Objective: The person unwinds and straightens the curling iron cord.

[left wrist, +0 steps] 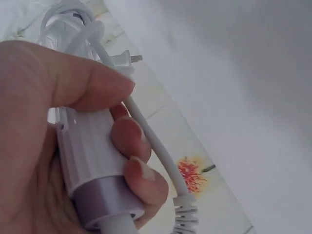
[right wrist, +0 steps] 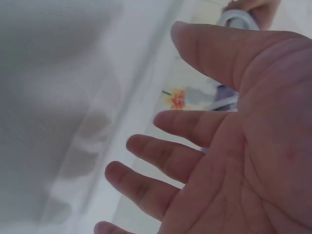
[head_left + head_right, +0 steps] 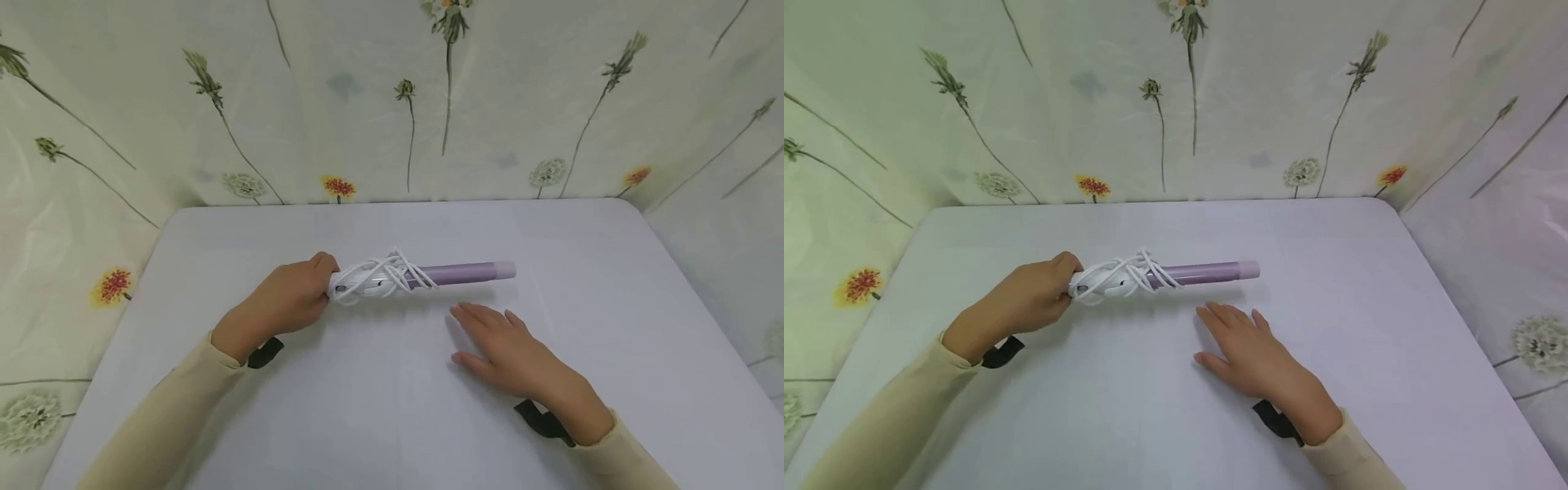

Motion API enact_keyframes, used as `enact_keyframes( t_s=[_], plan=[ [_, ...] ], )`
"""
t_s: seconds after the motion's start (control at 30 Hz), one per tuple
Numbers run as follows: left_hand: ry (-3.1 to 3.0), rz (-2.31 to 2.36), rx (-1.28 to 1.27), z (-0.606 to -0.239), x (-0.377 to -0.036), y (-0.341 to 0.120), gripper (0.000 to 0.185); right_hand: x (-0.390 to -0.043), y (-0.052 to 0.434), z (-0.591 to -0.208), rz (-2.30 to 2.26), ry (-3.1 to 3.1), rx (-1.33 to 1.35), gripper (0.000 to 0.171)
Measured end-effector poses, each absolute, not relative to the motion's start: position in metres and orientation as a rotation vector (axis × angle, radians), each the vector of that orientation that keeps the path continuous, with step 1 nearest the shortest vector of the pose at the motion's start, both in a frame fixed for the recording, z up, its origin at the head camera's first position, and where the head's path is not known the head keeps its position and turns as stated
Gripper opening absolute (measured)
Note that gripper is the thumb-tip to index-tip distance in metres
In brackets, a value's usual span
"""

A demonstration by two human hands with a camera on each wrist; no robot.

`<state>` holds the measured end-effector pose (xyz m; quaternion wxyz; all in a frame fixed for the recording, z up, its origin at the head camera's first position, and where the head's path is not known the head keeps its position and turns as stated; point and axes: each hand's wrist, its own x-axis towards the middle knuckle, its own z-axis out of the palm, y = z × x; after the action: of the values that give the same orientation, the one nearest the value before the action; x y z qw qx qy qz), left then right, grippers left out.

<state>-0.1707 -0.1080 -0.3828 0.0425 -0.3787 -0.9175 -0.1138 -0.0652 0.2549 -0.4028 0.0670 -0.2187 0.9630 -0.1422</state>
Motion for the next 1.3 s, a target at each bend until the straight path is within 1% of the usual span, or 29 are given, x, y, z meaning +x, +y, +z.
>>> enact_keyframes(
  t_s=[0.23, 0.37, 0.5, 0.6, 0.7, 0.73, 0.87, 0.93, 1.07, 1.13, 1.3],
  plan=[
    [-2.756, -0.442, -1.215, -0.369, -0.151, -0.108, 0.028, -0.072, 0.254, -0.403, -0.448, 2.925, -0.721, 0.066],
    [-2.743, -0.513, -1.234, -0.36, -0.142, -0.11, 0.027, -0.08, 0.26, -0.41, -0.563, 2.902, -0.752, 0.066],
    [-2.812, -0.653, -1.246, -0.353, -0.134, -0.11, 0.027, -0.095, 0.269, -0.415, -0.837, 2.747, -0.645, 0.069],
    [-2.859, -0.731, -1.254, -0.35, -0.127, -0.111, 0.026, -0.109, 0.272, -0.413, -1.128, 2.59, -0.689, 0.066],
    [-2.883, -0.764, -1.281, -0.347, -0.12, -0.11, 0.025, -0.118, 0.269, -0.407, -1.362, 2.402, -0.819, 0.065],
    [-2.886, -0.762, -1.296, -0.348, -0.119, -0.11, 0.025, -0.12, 0.266, -0.404, -1.395, 2.355, -0.849, 0.063],
    [-2.892, -0.748, -1.344, -0.35, -0.116, -0.108, 0.024, -0.119, 0.251, -0.394, -1.424, 2.168, -0.817, 0.049],
    [-2.898, -0.749, -1.346, -0.351, -0.116, -0.108, 0.024, -0.118, 0.245, -0.388, -1.437, 2.111, -0.8, 0.04],
    [-2.899, -0.774, -1.339, -0.35, -0.117, -0.11, 0.024, -0.12, 0.244, -0.384, -1.487, 2.09, -0.765, 0.024],
    [-2.896, -0.79, -1.34, -0.349, -0.118, -0.111, 0.024, -0.124, 0.249, -0.387, -1.503, 2.112, -0.747, 0.021],
    [-2.895, -0.793, -1.36, -0.35, -0.121, -0.112, 0.022, -0.135, 0.263, -0.386, -1.561, 2.142, -0.801, 0.021]
  ],
)
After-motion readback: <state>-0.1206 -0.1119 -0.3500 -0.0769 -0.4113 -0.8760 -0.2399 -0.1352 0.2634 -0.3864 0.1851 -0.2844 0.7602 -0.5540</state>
